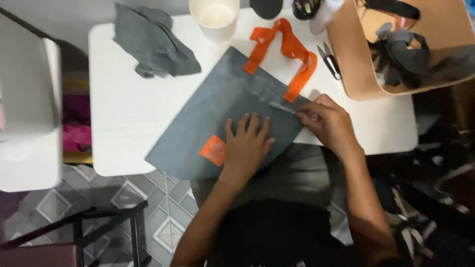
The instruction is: Applying adhesive to a grey tote bag and attaching orange handles/straps.
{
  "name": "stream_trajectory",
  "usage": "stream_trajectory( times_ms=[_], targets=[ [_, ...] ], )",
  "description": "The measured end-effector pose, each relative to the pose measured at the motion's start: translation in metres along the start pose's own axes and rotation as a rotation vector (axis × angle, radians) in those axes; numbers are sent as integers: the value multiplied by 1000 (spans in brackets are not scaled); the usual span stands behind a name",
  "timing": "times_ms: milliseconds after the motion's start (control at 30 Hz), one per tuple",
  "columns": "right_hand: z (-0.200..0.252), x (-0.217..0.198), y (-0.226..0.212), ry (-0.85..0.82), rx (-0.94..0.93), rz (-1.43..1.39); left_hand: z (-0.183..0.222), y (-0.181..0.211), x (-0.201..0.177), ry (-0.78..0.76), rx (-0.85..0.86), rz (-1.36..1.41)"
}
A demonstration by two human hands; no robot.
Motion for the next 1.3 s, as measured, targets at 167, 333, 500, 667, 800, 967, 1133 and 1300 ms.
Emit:
stream_trajectory(
  times_ms=[167,333,500,667,800,967,1133,1300],
  targets=[
    [-1,-5,13,23,26,39,-2,2,-9,18,10,-42],
    [-1,-9,13,-8,-19,48,0,0,-7,16,-2,-41],
    [2,-14,5,-2,-33,-36,-2,0,-8,17,1,-2],
    [1,-15,24,107,7,31,-2,1,-7,23,16,-51],
    [1,-18,3,105,-44,8,-7,1,-11,17,15,-74],
    [-3,-5,13,151,-35,114,-3,2,-7,14,29,-102],
    [-7,6,3,182,-78,104,-5,0,-11,24,39,-67],
    [-10,0,4,212,-81,29,-5,1,-14,29,36,-90]
  ],
)
Point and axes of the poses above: each hand's wrist, its own z-axis away from the middle knuckle, its own x-axis out of the palm, y = z × x, the point moved 4 cm from there along -z, towards the middle knuckle, and after that the axes turned 1 degree about z, right-handed, at the moved point
